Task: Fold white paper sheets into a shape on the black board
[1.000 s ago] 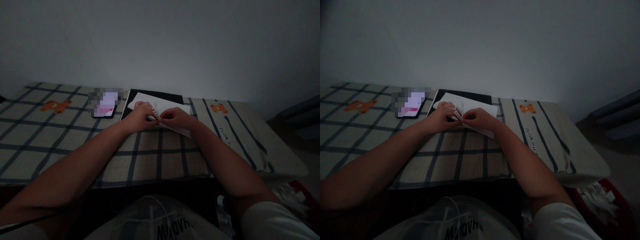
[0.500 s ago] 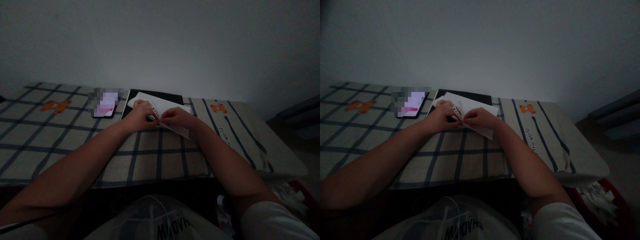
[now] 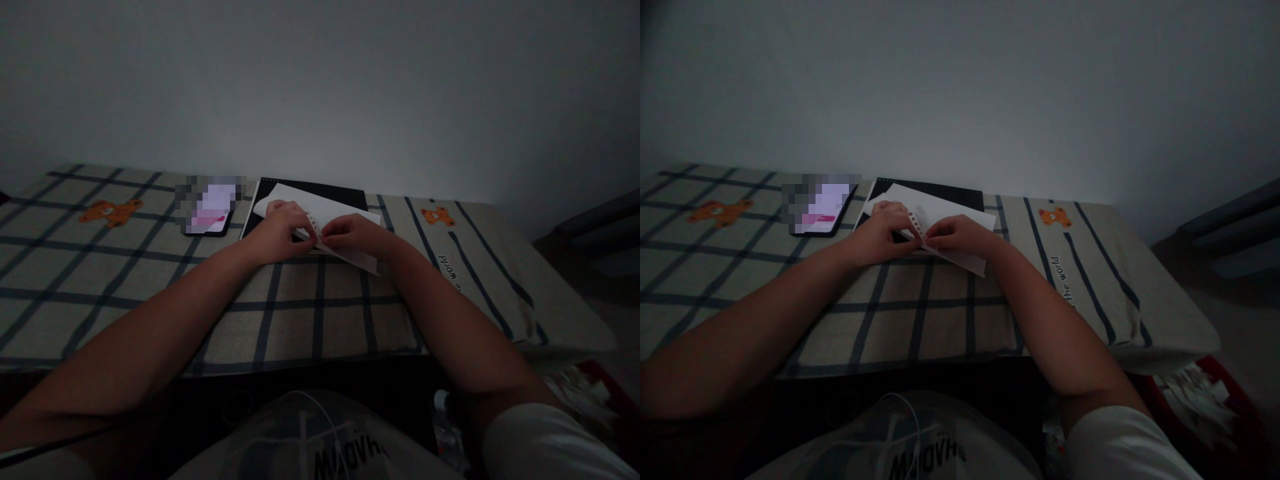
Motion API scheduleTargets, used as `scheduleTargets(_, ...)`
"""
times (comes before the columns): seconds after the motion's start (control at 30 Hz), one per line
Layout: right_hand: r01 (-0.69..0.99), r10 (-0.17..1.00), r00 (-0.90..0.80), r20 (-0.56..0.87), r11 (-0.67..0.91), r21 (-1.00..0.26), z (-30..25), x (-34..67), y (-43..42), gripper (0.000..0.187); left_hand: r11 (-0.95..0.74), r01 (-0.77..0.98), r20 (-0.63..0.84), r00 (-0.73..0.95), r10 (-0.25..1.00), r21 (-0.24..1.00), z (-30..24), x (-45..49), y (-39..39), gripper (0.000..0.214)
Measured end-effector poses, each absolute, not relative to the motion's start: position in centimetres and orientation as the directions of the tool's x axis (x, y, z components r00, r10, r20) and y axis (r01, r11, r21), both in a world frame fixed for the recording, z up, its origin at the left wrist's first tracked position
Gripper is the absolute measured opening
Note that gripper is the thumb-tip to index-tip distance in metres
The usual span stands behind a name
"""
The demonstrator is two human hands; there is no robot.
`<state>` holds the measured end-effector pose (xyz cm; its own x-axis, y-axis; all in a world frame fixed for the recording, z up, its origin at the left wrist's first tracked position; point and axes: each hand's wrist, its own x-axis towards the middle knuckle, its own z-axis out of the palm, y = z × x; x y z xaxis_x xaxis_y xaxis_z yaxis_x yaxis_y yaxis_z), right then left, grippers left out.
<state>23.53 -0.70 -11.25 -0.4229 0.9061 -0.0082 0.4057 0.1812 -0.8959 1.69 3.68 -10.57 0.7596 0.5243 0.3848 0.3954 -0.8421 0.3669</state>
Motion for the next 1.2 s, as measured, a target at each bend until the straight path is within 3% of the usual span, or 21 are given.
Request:
scheduleTargets(0.57, 0.461, 0.91, -0.411, -0.052, 0.158, -0.873, -10.91, 23.73, -0.81, 0.03, -0.859, 0.389, 0.404, 0.765, 0.502, 0.332, -10.87, 1.82, 3.71, 0.018)
scheduleTargets(0.9, 0.483, 0.912, -0.408, 0.052, 0.264, -0.835, -11.57, 23.01, -0.77, 0.027, -0.851, 0.374, 0.378, 0.776, 0.505, 0.369, -10.66, 1.77, 3.57, 0.018)
scheduleTargets(1.2, 0.451, 0.911, -0.412, -0.016, 0.189, -0.872, -10.97, 23.7, -0.79, 0.027, -0.848, 0.407, 0.381, 0.765, 0.52, 0.339, -10.32, 1.68, 3.48, 0.016)
